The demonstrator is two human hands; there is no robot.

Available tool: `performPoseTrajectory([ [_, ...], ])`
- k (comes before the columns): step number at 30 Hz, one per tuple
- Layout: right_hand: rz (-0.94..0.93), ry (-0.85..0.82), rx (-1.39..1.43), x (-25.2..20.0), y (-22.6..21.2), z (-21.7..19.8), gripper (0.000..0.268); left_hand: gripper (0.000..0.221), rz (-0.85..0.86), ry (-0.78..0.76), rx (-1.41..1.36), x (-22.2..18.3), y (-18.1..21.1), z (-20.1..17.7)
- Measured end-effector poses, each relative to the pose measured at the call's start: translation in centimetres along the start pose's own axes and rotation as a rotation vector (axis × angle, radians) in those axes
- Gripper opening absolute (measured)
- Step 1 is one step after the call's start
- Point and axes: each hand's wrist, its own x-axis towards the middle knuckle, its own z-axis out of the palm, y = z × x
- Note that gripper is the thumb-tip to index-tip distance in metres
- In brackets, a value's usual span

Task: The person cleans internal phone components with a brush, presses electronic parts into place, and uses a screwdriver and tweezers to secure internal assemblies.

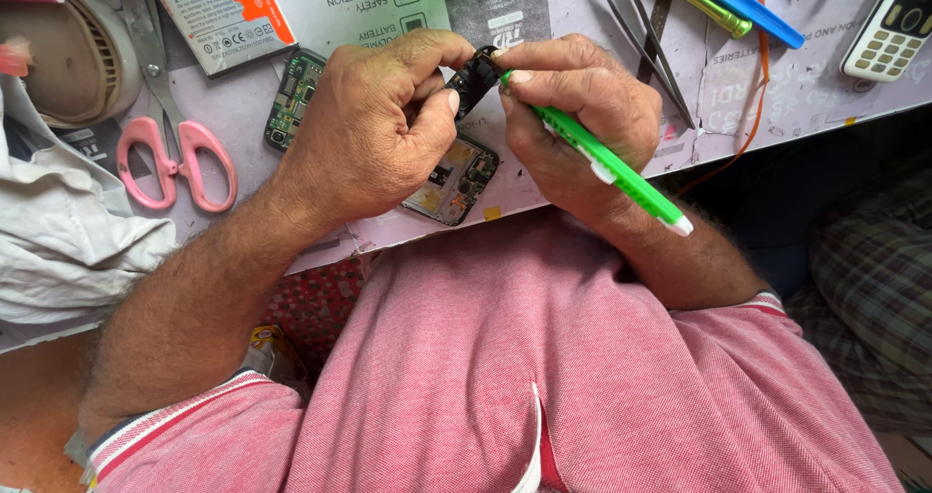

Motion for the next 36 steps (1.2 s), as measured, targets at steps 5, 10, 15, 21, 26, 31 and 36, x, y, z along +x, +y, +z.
performPoseTrajectory([
  [5, 0.031, 0.002, 0.031, 0.2, 0.0, 0.0, 0.028, 0.024, 0.005, 0.002, -0.001, 0.0, 0.1, -0.2],
  [10, 0.033, 0.018, 0.019, 0.1, 0.0, 0.1, 0.028, 0.024, 0.009, -0.003, -0.004, 0.0, 0.1, 0.0],
  [15, -0.003, 0.020, 0.036, 0.1, 0.1, 0.1, 0.028, 0.023, 0.020, 0.003, 0.003, 0.0, 0.0, 0.1],
  [21, 0.058, 0.016, 0.041, 0.1, -0.2, 0.0, 0.028, 0.023, 0.024, 0.009, 0.012, 0.0, 0.0, 0.0],
  [26, 0.021, 0.003, 0.044, -0.2, 0.4, 0.1, 0.030, 0.023, 0.011, 0.001, -0.006, 0.1, 0.1, 0.0],
  [31, 0.035, 0.048, 0.094, 0.2, -0.4, -0.1, 0.030, 0.025, -0.012, 0.005, -0.077, 0.1, 0.8, -0.2],
  [36, 0.078, 0.015, 0.097, 1.1, -2.4, -2.2, 0.033, 0.027, -0.024, 0.058, -0.340, -0.6, 0.9, -0.5],
])
